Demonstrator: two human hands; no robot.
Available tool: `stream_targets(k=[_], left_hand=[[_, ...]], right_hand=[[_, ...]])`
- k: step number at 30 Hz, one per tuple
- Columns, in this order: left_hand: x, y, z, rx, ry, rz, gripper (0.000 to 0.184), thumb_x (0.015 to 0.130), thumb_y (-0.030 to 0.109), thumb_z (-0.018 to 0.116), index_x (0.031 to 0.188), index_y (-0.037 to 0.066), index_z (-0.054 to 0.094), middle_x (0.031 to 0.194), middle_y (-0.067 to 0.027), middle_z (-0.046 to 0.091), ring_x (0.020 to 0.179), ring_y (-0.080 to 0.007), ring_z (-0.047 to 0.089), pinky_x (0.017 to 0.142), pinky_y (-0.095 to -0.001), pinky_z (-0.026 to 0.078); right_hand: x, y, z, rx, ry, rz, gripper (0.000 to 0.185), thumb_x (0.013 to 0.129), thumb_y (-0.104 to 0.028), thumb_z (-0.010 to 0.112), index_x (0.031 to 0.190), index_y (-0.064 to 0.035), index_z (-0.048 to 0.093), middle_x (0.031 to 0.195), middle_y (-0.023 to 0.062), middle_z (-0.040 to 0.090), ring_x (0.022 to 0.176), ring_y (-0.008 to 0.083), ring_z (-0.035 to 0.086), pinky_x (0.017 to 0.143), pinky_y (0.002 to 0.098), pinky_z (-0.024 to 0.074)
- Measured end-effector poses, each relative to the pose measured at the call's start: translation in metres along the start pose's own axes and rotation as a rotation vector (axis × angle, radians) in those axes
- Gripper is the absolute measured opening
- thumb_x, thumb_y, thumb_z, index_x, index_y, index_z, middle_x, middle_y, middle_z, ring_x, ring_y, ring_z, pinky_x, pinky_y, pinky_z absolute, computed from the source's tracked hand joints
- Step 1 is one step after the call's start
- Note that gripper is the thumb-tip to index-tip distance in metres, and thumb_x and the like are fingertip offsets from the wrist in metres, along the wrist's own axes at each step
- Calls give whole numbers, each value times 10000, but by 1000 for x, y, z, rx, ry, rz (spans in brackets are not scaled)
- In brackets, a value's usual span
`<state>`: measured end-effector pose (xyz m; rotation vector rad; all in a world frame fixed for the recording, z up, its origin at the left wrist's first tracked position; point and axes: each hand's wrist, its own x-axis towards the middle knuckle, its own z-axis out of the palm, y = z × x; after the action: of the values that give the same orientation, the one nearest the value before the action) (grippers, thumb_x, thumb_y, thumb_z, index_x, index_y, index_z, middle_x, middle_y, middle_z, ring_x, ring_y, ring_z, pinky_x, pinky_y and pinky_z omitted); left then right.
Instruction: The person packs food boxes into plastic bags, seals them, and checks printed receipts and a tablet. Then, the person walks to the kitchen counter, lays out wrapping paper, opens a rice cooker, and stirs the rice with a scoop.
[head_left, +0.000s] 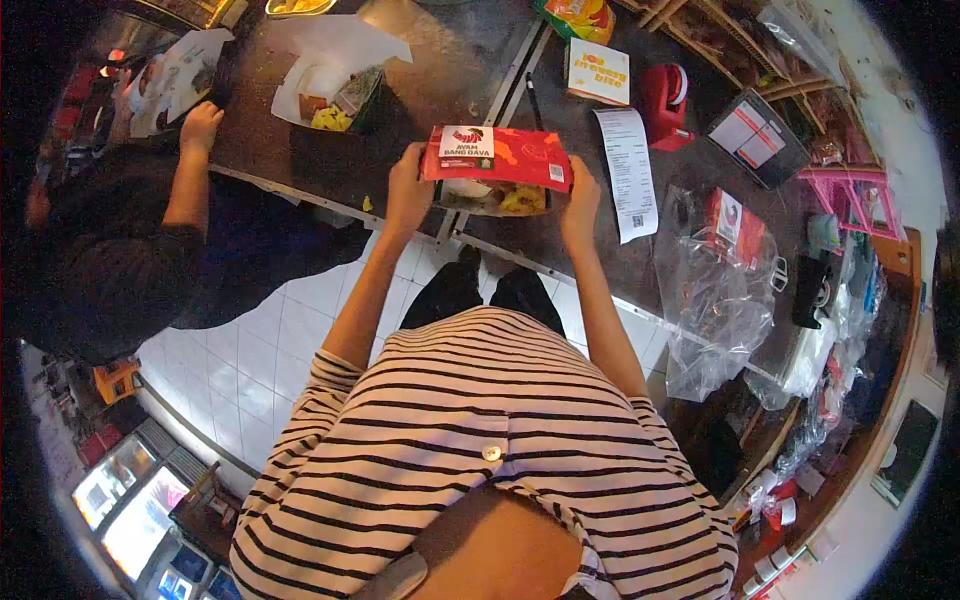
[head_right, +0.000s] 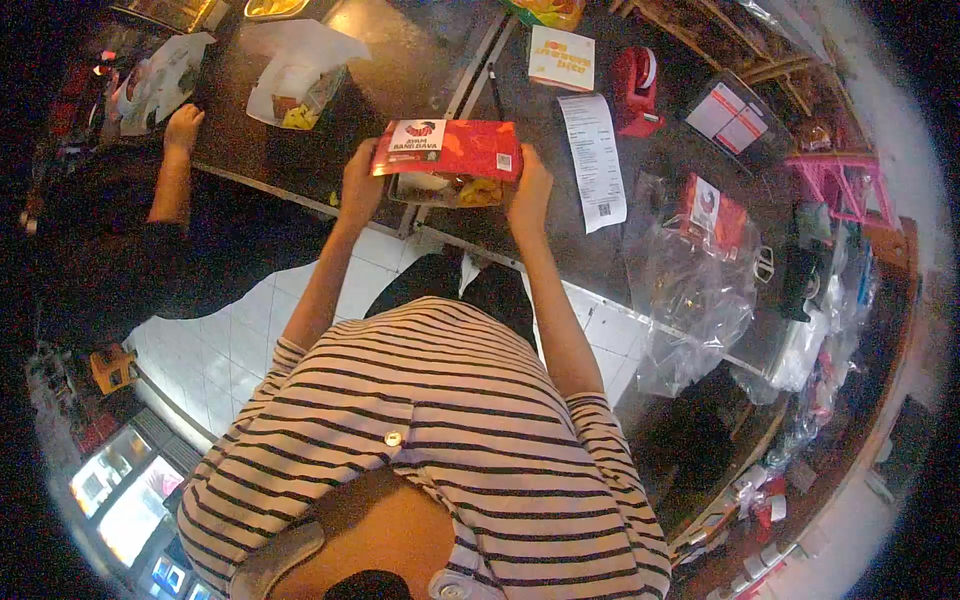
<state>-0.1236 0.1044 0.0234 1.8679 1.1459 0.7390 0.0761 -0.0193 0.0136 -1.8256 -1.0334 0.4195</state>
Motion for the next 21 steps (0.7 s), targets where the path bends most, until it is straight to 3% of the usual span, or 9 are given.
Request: stream_targets(k=[4, 6, 8, 11, 13, 16, 18, 19, 21], left_hand=[[1, -4, -7, 4, -61, 119, 368, 751, -39, 501, 1111, 17, 445, 993, -204, 565, 910, -301, 568, 754, -326, 429], [-8, -4, -6, -19, -56, 286, 474, 747, -56, 500, 1197, 47, 394, 1059, -207, 542, 943, -298, 560, 779, -318, 426], [-13, -7, -24, 25, -354, 225, 681, 700, 66, 620, 1291, 91, 281, 1124, -208, 507, 1006, -303, 530, 823, -326, 417], [-20, 8, -40, 90, -574, 190, 972, 558, 248, 761, 1315, 34, 191, 1103, -261, 492, 999, -349, 513, 869, -380, 392], [-33, 10, -26, 510, -500, 288, 889, 629, 226, 700, 1305, -13, 174, 1109, -297, 466, 1017, -383, 489, 892, -424, 365], [-39, -9, 7, 980, -424, 240, 632, 778, 185, 491, 1281, -62, 200, 1172, -337, 380, 1112, -423, 392, 950, -506, 266], [-47, -9, 15, 1155, -266, 295, 549, 814, 175, 408, 1279, -50, 223, 1211, -341, 335, 1156, -410, 351, 974, -517, 217], [-50, -5, 13, 1179, -154, 348, 602, 807, 295, 437, 1282, -24, 250, 1277, -289, 287, 1211, -368, 287, 1002, -508, 154], [-51, 6, 4, 930, -214, 527, 665, 771, 363, 464, 1288, -1, 254, 1308, -224, 282, 1231, -335, 264, 1016, -492, 128]], right_hand=[[-7, -17, 3, -47, 107, -141, 412, 781, -30, 434, 1193, -43, 443, 1008, 156, 565, 852, 257, 569, 761, 297, 427], [-14, 2, 6, -221, -29, -91, 625, 715, 22, 516, 1294, -134, 336, 1110, 181, 508, 981, 283, 519, 816, 330, 404], [-22, -2, -1, -533, -103, -29, 697, 689, 24, 565, 1310, -166, 312, 1187, 190, 461, 1061, 293, 480, 854, 341, 387], [-22, -24, -23, -178, -370, -26, 745, 646, -84, 660, 1301, -148, 312, 1066, 204, 491, 965, 349, 500, 838, 373, 398], [-30, -26, -22, -117, -443, -146, 806, 597, -111, 692, 1291, -101, 282, 1055, 215, 493, 973, 388, 480, 831, 382, 403], [-50, 0, -2, -738, -487, -78, 813, 590, -114, 698, 1281, -87, 270, 1272, 229, 346, 1163, 385, 348, 912, 421, 349], [-46, 19, 8, -805, -230, -355, 863, 586, -176, 714, 1304, -101, 241, 1291, 245, 291, 1184, 381, 311, 913, 478, 327], [-41, 23, 9, -832, -96, -492, 890, 584, -207, 721, 1316, -107, 226, 1301, 253, 264, 1195, 379, 293, 913, 506, 316], [-29, 11, -5, -716, -342, -610, 841, 628, -263, 686, 1315, -104, 230, 1319, 235, 244, 1213, 374, 266, 950, 499, 275]])
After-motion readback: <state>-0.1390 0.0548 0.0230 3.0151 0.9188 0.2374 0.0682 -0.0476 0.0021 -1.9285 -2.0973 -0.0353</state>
